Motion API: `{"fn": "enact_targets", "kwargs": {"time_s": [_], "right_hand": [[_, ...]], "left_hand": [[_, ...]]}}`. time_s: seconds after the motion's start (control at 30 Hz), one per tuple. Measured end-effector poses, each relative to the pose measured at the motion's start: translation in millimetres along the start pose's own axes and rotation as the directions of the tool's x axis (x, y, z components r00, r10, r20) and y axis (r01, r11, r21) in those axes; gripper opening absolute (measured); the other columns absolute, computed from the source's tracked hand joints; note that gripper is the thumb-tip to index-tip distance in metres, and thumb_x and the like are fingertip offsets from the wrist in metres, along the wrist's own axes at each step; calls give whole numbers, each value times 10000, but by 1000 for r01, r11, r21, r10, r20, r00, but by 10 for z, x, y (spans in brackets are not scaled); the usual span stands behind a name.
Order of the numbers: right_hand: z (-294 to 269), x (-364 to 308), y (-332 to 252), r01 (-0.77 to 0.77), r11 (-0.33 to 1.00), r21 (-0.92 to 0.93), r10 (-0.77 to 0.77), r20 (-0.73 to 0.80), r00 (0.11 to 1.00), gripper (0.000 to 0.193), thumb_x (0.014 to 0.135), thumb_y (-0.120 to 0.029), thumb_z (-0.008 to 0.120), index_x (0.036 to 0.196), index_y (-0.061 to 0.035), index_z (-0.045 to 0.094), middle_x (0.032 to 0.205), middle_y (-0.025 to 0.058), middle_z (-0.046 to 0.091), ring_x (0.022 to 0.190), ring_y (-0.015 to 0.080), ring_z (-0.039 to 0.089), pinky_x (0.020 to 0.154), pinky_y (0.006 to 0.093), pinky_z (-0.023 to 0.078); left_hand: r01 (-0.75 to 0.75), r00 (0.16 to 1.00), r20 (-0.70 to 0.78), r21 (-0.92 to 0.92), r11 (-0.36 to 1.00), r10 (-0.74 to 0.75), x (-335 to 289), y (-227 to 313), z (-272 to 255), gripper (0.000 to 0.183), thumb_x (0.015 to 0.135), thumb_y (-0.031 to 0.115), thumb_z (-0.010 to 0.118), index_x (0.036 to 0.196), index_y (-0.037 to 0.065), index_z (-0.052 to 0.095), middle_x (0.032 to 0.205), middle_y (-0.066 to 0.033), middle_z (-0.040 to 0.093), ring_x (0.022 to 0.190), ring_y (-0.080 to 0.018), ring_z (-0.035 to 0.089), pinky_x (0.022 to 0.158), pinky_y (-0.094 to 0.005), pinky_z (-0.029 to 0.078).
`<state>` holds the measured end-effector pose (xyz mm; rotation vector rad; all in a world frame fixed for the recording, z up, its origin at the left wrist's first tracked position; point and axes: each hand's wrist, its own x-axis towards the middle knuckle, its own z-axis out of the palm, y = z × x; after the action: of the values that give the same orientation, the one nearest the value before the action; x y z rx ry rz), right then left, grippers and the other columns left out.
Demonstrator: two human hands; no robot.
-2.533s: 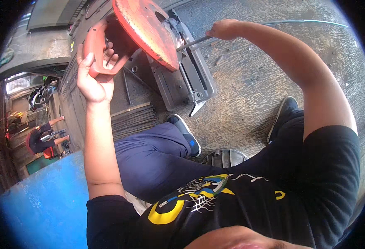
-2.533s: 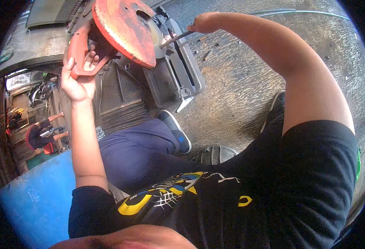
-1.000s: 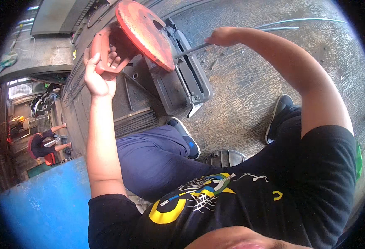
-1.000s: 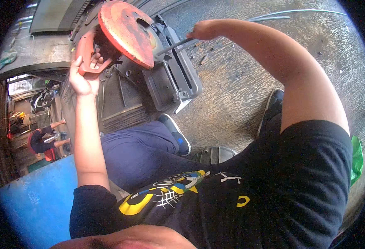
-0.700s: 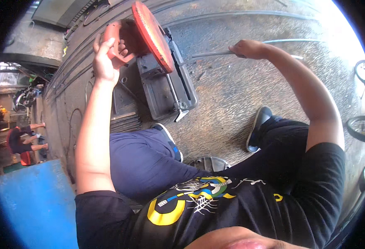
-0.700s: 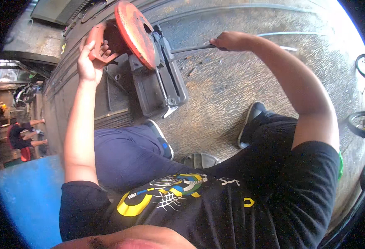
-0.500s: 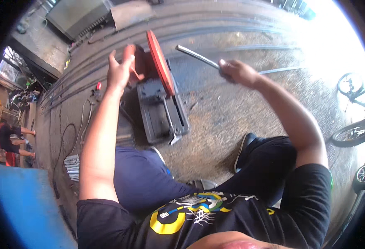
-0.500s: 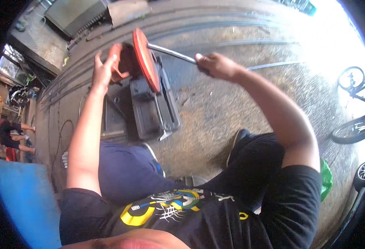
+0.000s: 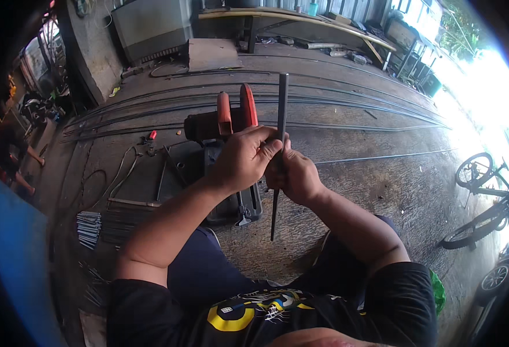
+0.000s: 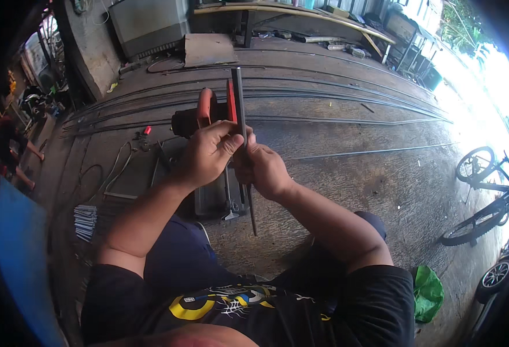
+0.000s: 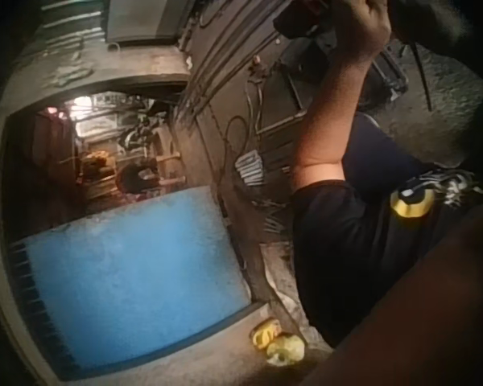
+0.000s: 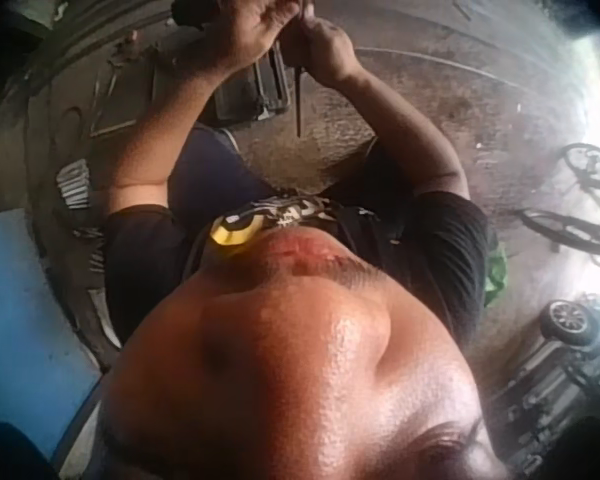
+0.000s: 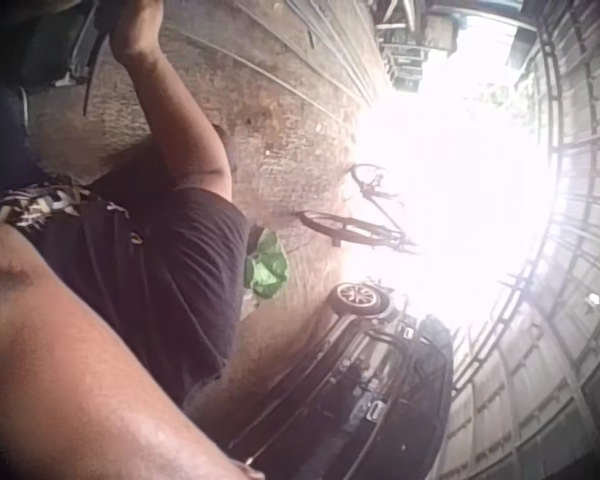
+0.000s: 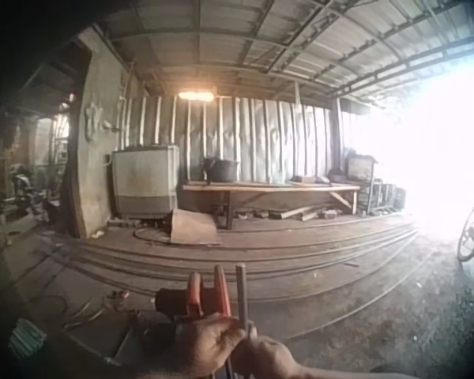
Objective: Cutting a metal rod with a cut-off saw and grinding the edges.
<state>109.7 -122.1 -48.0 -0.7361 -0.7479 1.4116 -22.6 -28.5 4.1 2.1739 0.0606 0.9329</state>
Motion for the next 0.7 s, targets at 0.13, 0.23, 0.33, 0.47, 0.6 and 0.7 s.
{"fn": "enact_targets", "kwargs": {"time_s": [0.13, 0.23, 0.33, 0.47, 0.6, 0.7], "right_hand": [[15, 2, 103, -18, 1000, 10, 18, 7, 1000, 548, 975, -550, 249, 884, -69, 493, 727, 43, 460, 631, 169, 434, 602, 307, 373], [3, 23, 185, 92, 983, -161, -78, 93, 993, 620, 958, -581, 277, 1031, -21, 531, 871, 75, 547, 803, 185, 535, 769, 343, 439], [-30, 23, 243, 40, 982, -187, -22, 98, 995, 674, 927, -615, 330, 1117, 2, 523, 1024, 106, 575, 997, 210, 547, 924, 364, 419], [-121, 64, 261, 129, 820, -557, -84, 106, 991, 503, 886, -420, 598, 1133, 10, 515, 1065, 109, 573, 1035, 193, 539, 927, 336, 418], [-176, 132, 298, 83, 818, -569, -151, -73, 986, 306, 829, -156, 707, 1017, 9, 530, 945, 81, 590, 894, 148, 556, 797, 298, 451], [-183, 132, 252, 64, 770, -634, -204, -150, 967, 244, 823, -106, 691, 971, 17, 540, 856, 69, 593, 809, 132, 562, 733, 287, 460]], "left_hand": [[54, 998, -25, 86, 995, -52, -47, 23, -70, 183, 924, 149, 592, 990, -14, 642, 840, -65, 673, 812, -119, 626, 799, -252, 471], [34, 993, -111, 26, 999, -31, -44, 4, -87, 171, 892, 136, 638, 961, -21, 632, 804, -49, 665, 761, -86, 611, 748, -234, 477], [68, 970, -233, -32, 997, -73, -8, -28, -131, 149, 876, 121, 658, 907, -18, 618, 777, -31, 653, 734, -62, 589, 738, -221, 470], [-16, 941, -336, 60, 998, 36, 52, -94, -159, 165, 870, 150, 672, 830, 9, 598, 687, -14, 630, 645, -66, 582, 704, -221, 465], [-32, 931, -363, 42, 999, 45, 94, -212, -132, 200, 864, 190, 687, 790, 30, 593, 627, -11, 618, 603, -77, 592, 716, -220, 453], [-20, 936, -350, 15, 1000, 24, 135, -320, -165, 199, 865, 196, 687, 796, 34, 595, 668, 2, 639, 686, -62, 609, 836, -258, 431]]}}
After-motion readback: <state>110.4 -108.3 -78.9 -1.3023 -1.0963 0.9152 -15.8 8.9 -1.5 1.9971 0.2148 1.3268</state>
